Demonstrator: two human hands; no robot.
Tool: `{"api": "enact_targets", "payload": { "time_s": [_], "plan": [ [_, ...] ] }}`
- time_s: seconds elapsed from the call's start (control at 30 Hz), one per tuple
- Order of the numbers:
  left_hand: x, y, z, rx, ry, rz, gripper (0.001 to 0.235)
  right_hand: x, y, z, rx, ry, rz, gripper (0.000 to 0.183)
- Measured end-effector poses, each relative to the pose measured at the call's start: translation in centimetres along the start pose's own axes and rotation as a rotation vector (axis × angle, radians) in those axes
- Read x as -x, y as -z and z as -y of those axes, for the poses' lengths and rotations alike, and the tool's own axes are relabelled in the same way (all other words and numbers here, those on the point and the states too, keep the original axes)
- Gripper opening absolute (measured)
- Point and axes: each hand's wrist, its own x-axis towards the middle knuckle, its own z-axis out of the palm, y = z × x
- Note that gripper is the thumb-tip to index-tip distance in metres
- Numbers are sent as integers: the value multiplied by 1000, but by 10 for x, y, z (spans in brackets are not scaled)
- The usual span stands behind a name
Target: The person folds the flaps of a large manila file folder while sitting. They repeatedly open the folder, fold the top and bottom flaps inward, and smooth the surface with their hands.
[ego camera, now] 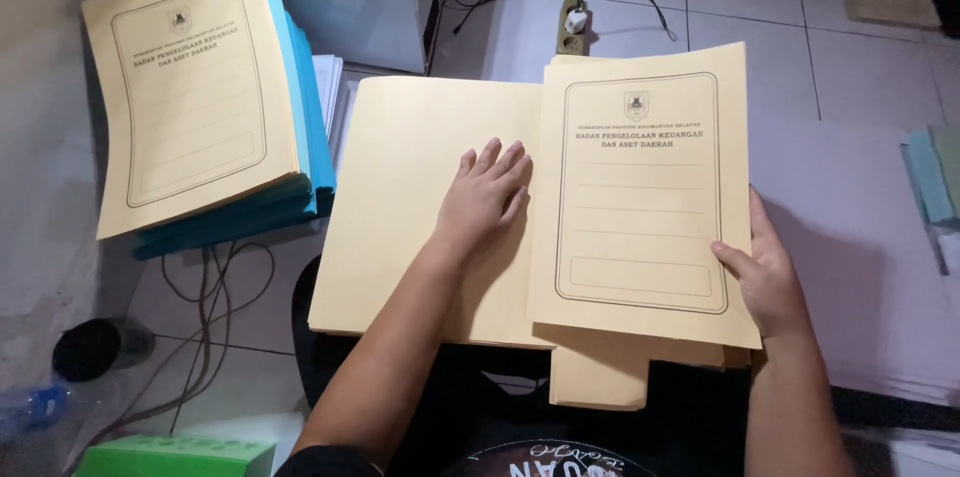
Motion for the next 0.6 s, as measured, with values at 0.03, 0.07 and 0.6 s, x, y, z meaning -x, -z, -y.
{"api": "enact_targets", "payload": {
  "time_s": [0.03, 0.07, 0.6],
  "plan": [
    [1, -2, 1, 0, 4, -2, 47, 0, -1, 4, 2, 0, 4, 78],
    [-1, -3, 3, 38, 26, -3, 48, -1, -3, 9, 58, -49, 46, 78],
    [0, 0, 6, 8, 55, 98, 66, 5, -13, -16, 272, -166, 46, 87]
  ]
}}
